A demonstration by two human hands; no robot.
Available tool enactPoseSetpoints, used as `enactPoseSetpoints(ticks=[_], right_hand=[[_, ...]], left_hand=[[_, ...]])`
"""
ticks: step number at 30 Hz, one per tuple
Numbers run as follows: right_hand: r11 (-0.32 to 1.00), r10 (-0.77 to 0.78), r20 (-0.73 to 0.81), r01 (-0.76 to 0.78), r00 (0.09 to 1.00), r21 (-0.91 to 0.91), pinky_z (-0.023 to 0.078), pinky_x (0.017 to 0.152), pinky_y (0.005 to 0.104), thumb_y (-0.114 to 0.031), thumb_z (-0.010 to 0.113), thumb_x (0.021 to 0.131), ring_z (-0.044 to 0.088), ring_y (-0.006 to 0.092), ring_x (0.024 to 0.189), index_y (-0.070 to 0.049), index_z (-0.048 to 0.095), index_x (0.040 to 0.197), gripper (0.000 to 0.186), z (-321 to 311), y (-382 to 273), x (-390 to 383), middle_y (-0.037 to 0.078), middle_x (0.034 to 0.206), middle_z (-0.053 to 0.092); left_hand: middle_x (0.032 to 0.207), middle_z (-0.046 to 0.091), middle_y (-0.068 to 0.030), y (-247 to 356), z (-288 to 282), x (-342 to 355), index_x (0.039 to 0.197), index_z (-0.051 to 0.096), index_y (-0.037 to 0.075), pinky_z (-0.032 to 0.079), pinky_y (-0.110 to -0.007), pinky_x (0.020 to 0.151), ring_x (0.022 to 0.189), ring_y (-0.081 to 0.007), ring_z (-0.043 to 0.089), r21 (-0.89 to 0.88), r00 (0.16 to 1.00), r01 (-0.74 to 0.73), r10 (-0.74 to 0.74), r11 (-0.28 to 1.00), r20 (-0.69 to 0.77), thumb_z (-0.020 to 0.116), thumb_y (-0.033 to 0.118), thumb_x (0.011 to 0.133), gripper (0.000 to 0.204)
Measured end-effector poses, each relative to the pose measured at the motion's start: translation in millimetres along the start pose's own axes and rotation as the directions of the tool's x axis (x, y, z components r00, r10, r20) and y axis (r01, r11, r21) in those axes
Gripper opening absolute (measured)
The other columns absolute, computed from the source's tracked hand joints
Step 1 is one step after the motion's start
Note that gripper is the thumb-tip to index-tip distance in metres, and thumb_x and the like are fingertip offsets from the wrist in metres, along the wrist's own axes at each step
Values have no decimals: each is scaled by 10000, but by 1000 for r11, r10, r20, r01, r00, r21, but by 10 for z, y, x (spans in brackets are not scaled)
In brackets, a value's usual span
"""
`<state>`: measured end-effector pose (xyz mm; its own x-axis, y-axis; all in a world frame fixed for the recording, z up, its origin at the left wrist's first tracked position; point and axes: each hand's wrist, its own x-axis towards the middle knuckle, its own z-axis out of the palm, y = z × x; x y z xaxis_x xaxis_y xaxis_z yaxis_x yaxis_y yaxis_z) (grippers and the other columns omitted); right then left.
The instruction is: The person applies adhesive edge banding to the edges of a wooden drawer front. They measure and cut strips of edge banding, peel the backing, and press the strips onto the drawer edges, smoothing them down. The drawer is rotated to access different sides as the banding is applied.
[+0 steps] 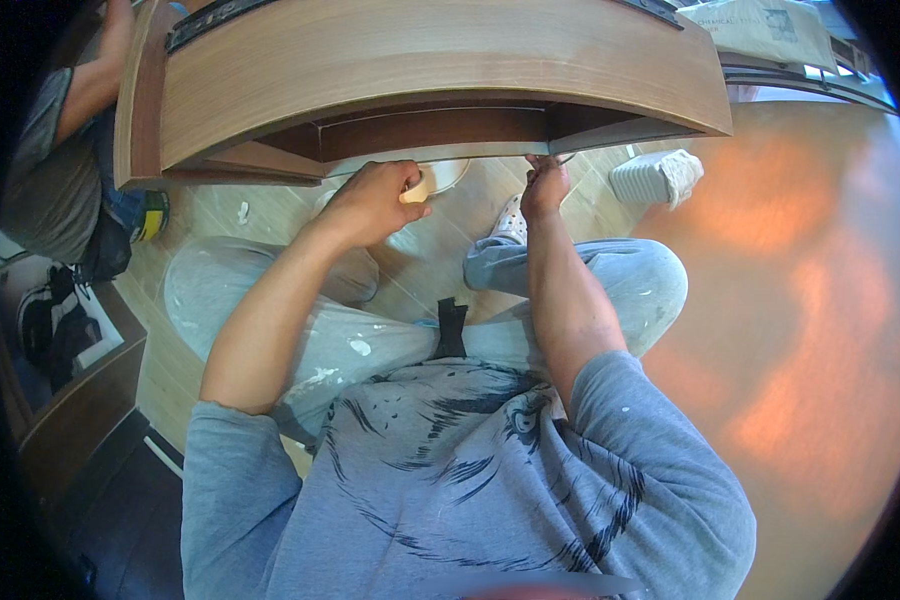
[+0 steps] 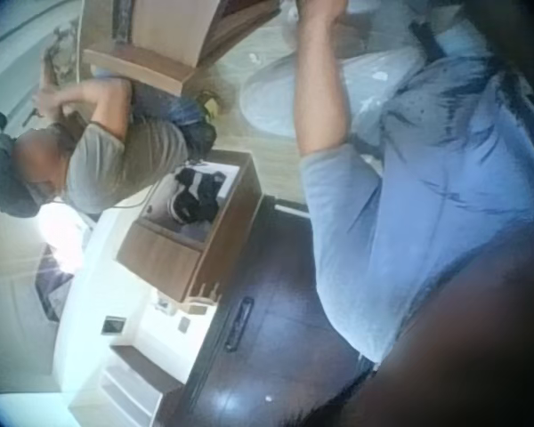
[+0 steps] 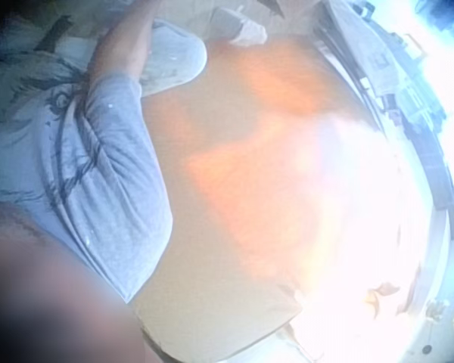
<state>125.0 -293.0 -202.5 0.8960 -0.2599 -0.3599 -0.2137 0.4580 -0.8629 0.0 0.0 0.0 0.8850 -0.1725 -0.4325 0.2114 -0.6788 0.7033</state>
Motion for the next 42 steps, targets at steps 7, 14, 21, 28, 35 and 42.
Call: enactPoseSetpoints(ticks=[7, 14, 21, 28, 35, 42], right_hand=[[976, -182, -88, 169, 979, -137, 437, 572, 287, -91, 604, 1030, 653, 158, 688, -72, 591, 1130, 103, 87, 119, 99, 34, 885, 649], [990, -48, -107, 62, 993, 127, 421, 511, 280, -99, 698, 987, 574, 146, 591, -109, 516, 1108, 219, 148, 95, 118, 32, 796, 605], [981, 88, -64, -75, 994, 179, 377, 480, 244, -119, 735, 968, 527, 119, 570, -145, 497, 1007, 242, 177, 81, 139, 9, 757, 560], [933, 191, -20, -175, 981, 314, 355, 463, 257, -163, 733, 944, 519, 131, 570, -154, 536, 1010, 209, 85, 147, 151, -3, 748, 527], [992, 126, -60, -126, 990, 5, 396, 587, 271, -208, 640, 1014, 576, 87, 709, -150, 610, 1056, 77, 92, 170, 244, -41, 807, 553], [941, 167, 11, -163, 986, 297, 422, 587, 302, -214, 621, 975, 591, 157, 711, -136, 611, 1204, 242, -54, 286, 169, 36, 987, 705]], left_hand=[[997, 741, -213, -10, 21, -5, 1112, 660, -14, 529, -448, 835, 940, -355, 709, 50, 999, -16, 17, 999, -28, 812, 270, 914, 378], [935, 731, -198, -59, 27, 14, 1057, 652, -12, 519, -439, 784, 856, -330, 697, 63, 999, -13, 15, 998, -33, 821, 257, 906, 352], [1033, 740, -224, -69, 21, 57, 1080, 676, -15, 529, -465, 861, 984, -385, 708, 114, 1000, 18, -19, 993, 9, 825, 276, 893, 377], [973, 751, -201, -157, 50, 52, 1034, 666, -28, 532, -426, 827, 902, -320, 717, 110, 1000, 1, -1, 994, 3, 830, 262, 900, 359], [975, 755, -197, -161, 53, 24, 1037, 671, -27, 536, -431, 846, 923, -320, 721, 141, 1000, 10, -10, 990, 5, 826, 258, 901, 353], [955, 761, -165, -368, 92, 16, 1035, 690, -17, 567, -413, 779, 828, -291, 742, 140, 992, 77, -89, 987, 87, 840, 281, 877, 370]])
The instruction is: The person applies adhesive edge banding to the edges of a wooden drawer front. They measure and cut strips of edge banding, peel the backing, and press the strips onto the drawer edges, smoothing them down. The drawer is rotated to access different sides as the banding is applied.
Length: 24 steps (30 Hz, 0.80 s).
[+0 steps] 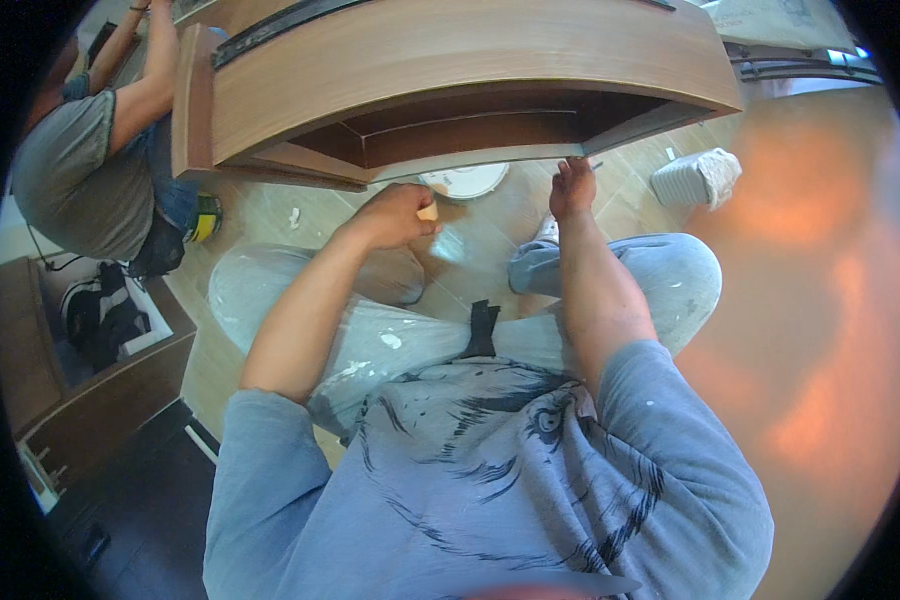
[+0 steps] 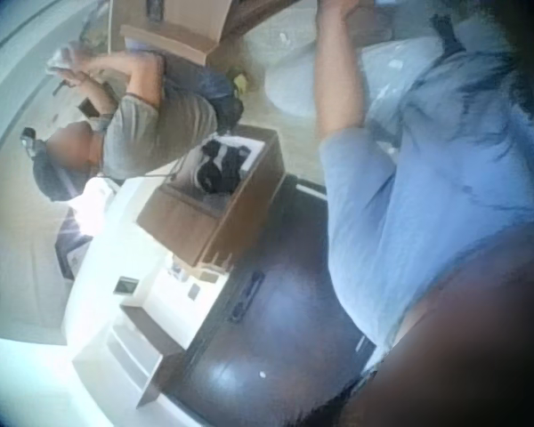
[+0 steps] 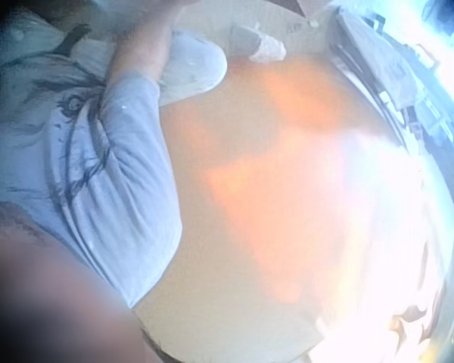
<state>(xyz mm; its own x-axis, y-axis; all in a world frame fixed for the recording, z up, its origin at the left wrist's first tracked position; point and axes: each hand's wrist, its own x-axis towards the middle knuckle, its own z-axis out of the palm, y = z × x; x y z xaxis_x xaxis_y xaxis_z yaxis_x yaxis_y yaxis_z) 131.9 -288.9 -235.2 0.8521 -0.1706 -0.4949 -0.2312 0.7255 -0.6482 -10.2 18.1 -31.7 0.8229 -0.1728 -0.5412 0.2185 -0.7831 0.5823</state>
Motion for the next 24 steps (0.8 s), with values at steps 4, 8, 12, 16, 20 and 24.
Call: enactPoseSetpoints(ticks=[4, 8, 12, 16, 20, 24], right_hand=[[941, -201, -463, 38, 863, -337, 463, 629, 359, -158, 598, 908, 598, 214, 693, -96, 622, 1007, 119, -7, 18, -181, 87, 886, 680], [893, -427, -558, 232, 712, -386, 467, 636, 413, -157, 546, 926, 566, 213, 661, -55, 628, 903, 133, 240, -402, -291, 82, 791, 631], [815, -544, -419, 338, 727, -471, 442, 596, 342, -132, 509, 952, 538, 161, 638, -54, 644, 915, 160, 547, -809, -678, 35, 722, 570], [761, -546, -9, 491, 838, -424, 417, 579, 271, -91, 478, 965, 514, 107, 628, -43, 668, 910, 204, 732, -909, -1211, 18, 717, 572], [500, -154, 534, 532, 831, -684, 510, 700, 314, -54, 488, 957, 605, 137, 751, -6, 728, 994, 248, 713, -567, -1673, 61, 874, 706], [85, 193, 721, 721, 665, -688, 555, 917, 446, -50, 551, 952, 707, 371, 1006, -38, 749, 1124, 263, 767, -151, -1720, 194, 1081, 739]], left_hand=[[1006, 768, -146, -52, 57, 30, 1070, 709, 10, 561, -389, 843, 930, -256, 736, 136, 995, -82, 73, 987, 71, 841, 273, 868, 357], [998, 761, -145, 40, 64, 87, 1133, 685, 2, 555, -377, 849, 956, -229, 725, -51, 969, -158, 164, 986, 186, 842, 254, 862, 402], [962, 757, -128, 280, 77, 51, 1163, 655, -14, 554, -373, 814, 877, -209, 724, -332, 955, -170, 238, 928, 176, 817, 202, 879, 391], [912, 756, -125, 534, 123, -127, 1141, 649, -20, 549, -382, 762, 774, -195, 717, -207, 951, -288, 305, 935, 55, 771, 131, 919, 295], [879, 744, -124, 669, 104, -387, 1128, 648, -16, 548, -368, 683, 754, -163, 710, -227, 974, -202, 220, 953, 59, 773, 159, 945, 283], [850, 728, -74, 514, -178, -834, 1180, 648, 6, 540, -301, 626, 720, -123, 688, -401, 973, -95, 170, 911, 156, 781, 190, 956, 319]])
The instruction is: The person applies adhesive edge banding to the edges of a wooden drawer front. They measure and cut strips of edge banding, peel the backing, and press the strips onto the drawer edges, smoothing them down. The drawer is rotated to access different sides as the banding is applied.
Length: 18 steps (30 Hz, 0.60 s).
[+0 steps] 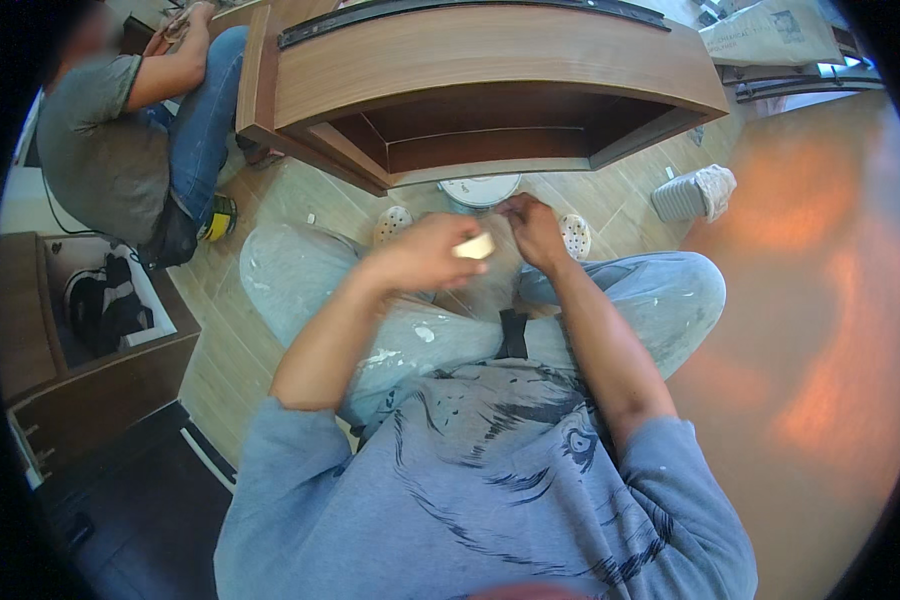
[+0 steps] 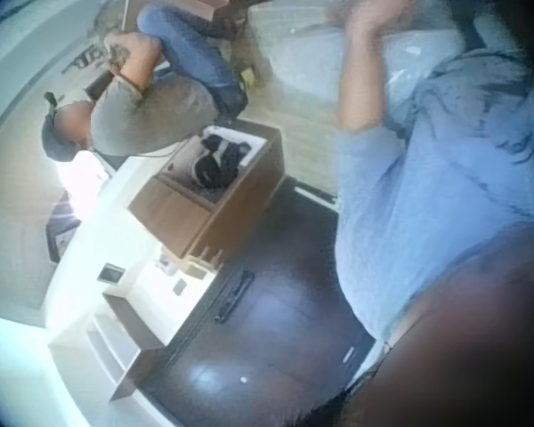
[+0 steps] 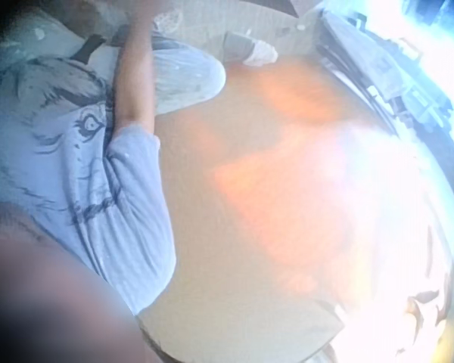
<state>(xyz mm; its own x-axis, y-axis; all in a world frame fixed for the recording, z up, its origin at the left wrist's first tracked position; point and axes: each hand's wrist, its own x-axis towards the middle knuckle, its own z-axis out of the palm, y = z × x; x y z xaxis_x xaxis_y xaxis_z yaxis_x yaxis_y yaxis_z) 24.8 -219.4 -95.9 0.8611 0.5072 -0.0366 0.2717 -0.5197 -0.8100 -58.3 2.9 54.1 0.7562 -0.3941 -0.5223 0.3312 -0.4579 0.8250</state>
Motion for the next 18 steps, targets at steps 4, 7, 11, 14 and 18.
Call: enactPoseSetpoints(ticks=[4, 7, 11, 14, 18], right_hand=[[970, -54, 262, 113, 964, -215, 528, 1036, 482, -122, 595, 951, 670, 428, 1170, -84, 691, 1364, 426, 256, -106, 308, 264, 1260, 698], [933, 95, 377, 50, 921, -355, 524, 1075, 470, -168, 593, 952, 659, 415, 1226, -150, 492, 1583, 638, 514, -358, 651, 257, 1335, 675], [890, 122, 499, 127, 858, -437, 557, 1043, 471, -146, 560, 942, 688, 401, 1194, -238, 233, 1699, 830, 880, -642, 843, 265, 1284, 696], [812, 221, 546, 157, 808, -562, 600, 957, 474, -115, 578, 920, 723, 387, 1132, -254, 112, 1723, 938, 1007, -686, 883, 295, 1212, 709], [791, 181, 513, 186, 839, -583, 596, 959, 472, -98, 578, 917, 729, 390, 1110, -239, 131, 1717, 927, 1057, -681, 831, 289, 1205, 716]], left_hand=[[819, 692, 1, -290, -404, -897, 1275, 622, 22, 486, -240, 564, 624, -92, 622, -477, 907, -195, -27, 857, -419, 781, 161, 944, 392], [826, 650, 6, -607, -739, -1290, 1336, 581, -54, 493, -256, 672, 650, -79, 608, -490, 769, -616, 338, 616, -543, 731, 209, 994, 456], [846, 625, -2, -945, -838, -1298, 1361, 575, -66, 502, -301, 828, 714, -97, 613, -488, 453, -872, 442, 38, -775, 654, 199, 1053, 414], [873, 654, -13, -1047, -920, -1215, 1369, 578, -49, 523, -332, 881, 784, -114, 639, -428, 432, -902, 150, 63, -889, 617, 176, 1074, 373], [1101, 725, -93, -1065, -964, -1122, 1382, 577, -24, 550, -375, 972, 971, -178, 698, -411, 403, -884, -79, 224, -912, 613, 164, 1074, 363]])
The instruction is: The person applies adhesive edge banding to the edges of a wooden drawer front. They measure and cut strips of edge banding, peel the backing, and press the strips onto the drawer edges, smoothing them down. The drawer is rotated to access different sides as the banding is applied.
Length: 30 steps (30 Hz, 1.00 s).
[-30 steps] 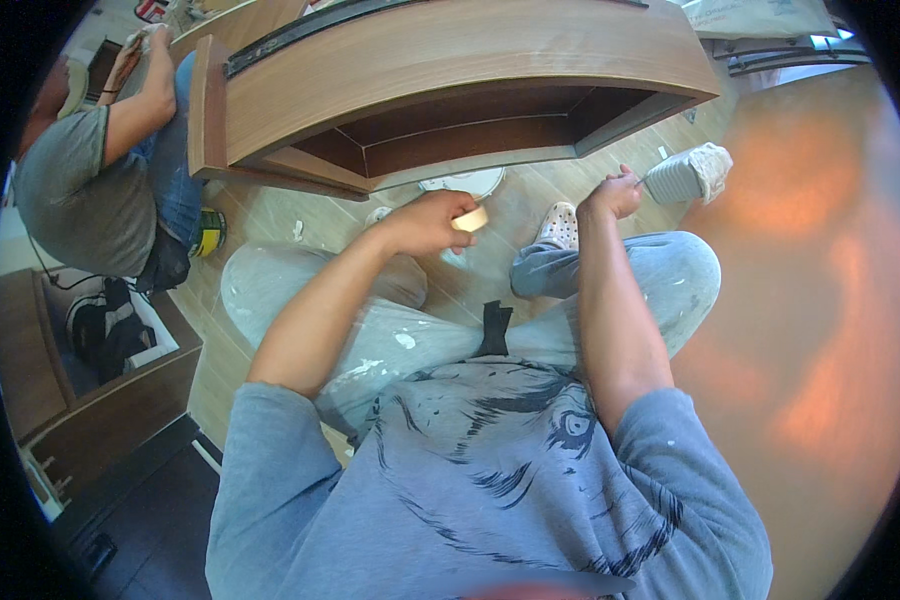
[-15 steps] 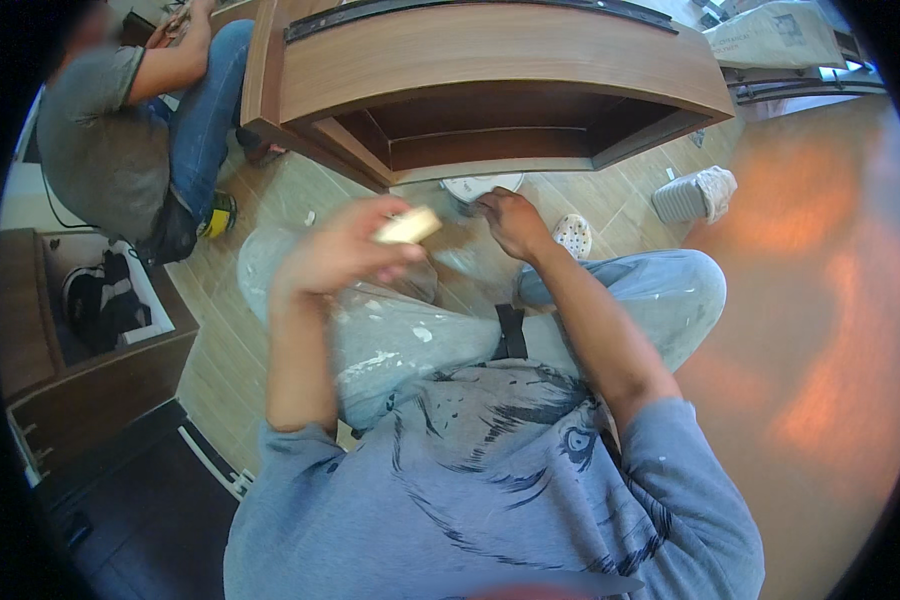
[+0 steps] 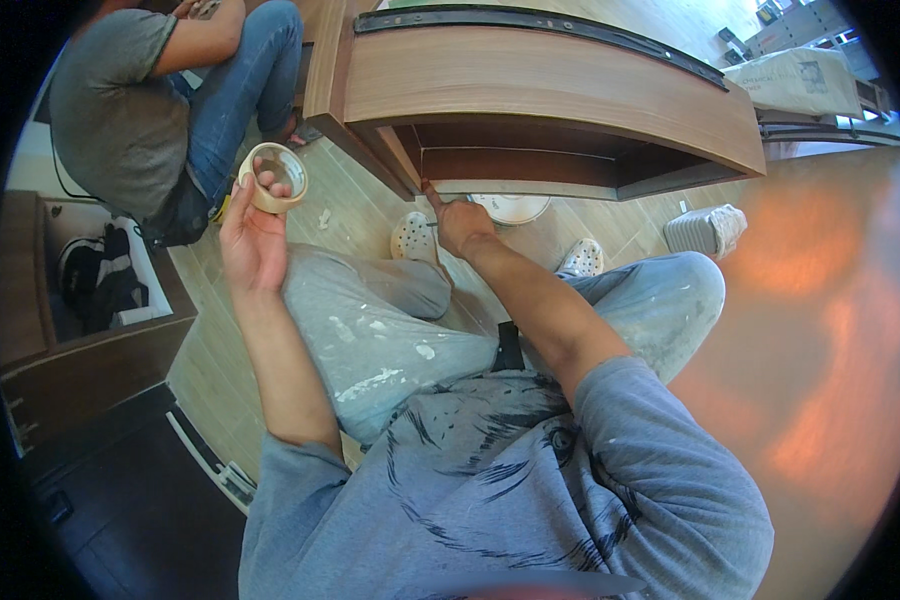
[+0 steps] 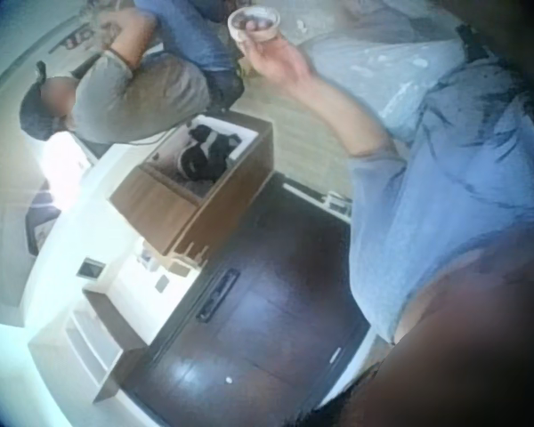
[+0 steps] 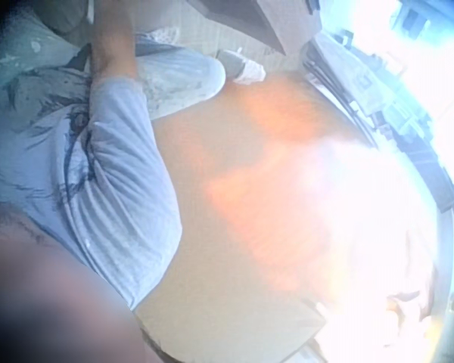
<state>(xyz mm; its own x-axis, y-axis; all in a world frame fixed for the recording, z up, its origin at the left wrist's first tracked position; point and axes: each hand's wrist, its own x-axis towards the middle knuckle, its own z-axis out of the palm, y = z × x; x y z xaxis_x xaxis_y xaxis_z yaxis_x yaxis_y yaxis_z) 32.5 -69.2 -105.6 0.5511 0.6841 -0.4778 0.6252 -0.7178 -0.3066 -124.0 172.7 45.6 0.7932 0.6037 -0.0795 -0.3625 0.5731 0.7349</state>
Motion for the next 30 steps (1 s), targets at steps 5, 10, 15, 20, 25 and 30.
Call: enactPoseSetpoints(ticks=[5, 10, 15, 20, 25, 30], right_hand=[[995, -89, -54, 91, 995, 40, 579, 984, 482, -131, 563, 948, 726, 391, 1095, -158, 513, 1562, 616, -162, 89, -66, 248, 1199, 736], [938, -140, -67, 154, 988, 311, 528, 1033, 473, -228, 590, 993, 685, 395, 1163, -98, 720, 1283, 344, -336, 431, -627, 211, 1217, 741], [742, -228, -148, 270, 962, 614, 522, 934, 395, -249, 522, 1111, 690, 287, 1042, -91, 733, 1266, 306, -722, 559, -1452, 149, 1066, 747], [547, -289, -309, 421, 906, 723, 439, 735, 285, -209, 676, 1020, 524, 133, 802, -100, 723, 1329, 331, -1331, 439, -2053, 57, 952, 619], [402, -469, -422, 613, 776, 680, 415, 652, 270, -250, 908, 806, 496, 113, 713, -83, 722, 1345, 594, -1706, 304, -2219, 38, 1057, 639], [397, -653, -319, 669, 687, 628, 414, 601, 292, -242, 934, 766, 516, 129, 672, -69, 757, 1229, 525, -1769, 415, -2218, 41, 934, 678]], left_hand=[[1207, 710, -156, -13, 85, 48, 1440, 527, -64, 539, -380, 1041, 1100, -251, 686, 30, 991, 31, -35, 999, 127, 583, 91, 1044, 429], [1280, 669, -172, -36, 166, -12, 1496, 459, -68, 507, -390, 1103, 1164, -259, 660, 53, 985, 23, -32, 998, 172, 585, 50, 962, 561], [1227, 696, -172, -112, 331, -399, 1423, 501, -43, 518, -424, 1087, 1139, -260, 682, 160, 981, -29, -2, 987, 192, 660, 19, 898, 553], [1208, 726, -149, -255, 708, -1056, 1321, 631, -49, 557, -370, 993, 1108, -225, 707, 309, 822, 300, -409, 903, 397, 765, 33, 896, 452], [1107, 711, -74, -346, 1171, -1197, 1199, 712, -60, 536, -296, 879, 999, -140, 675, 585, 588, 367, -668, 723, 456, 788, 69, 936, 303], [1089, 682, -60, -356, 1525, -1242, 1177, 731, -33, 510, -292, 877, 1002, -143, 643, 711, 580, 190, -661, 677, 475, 785, 51, 944, 253]])
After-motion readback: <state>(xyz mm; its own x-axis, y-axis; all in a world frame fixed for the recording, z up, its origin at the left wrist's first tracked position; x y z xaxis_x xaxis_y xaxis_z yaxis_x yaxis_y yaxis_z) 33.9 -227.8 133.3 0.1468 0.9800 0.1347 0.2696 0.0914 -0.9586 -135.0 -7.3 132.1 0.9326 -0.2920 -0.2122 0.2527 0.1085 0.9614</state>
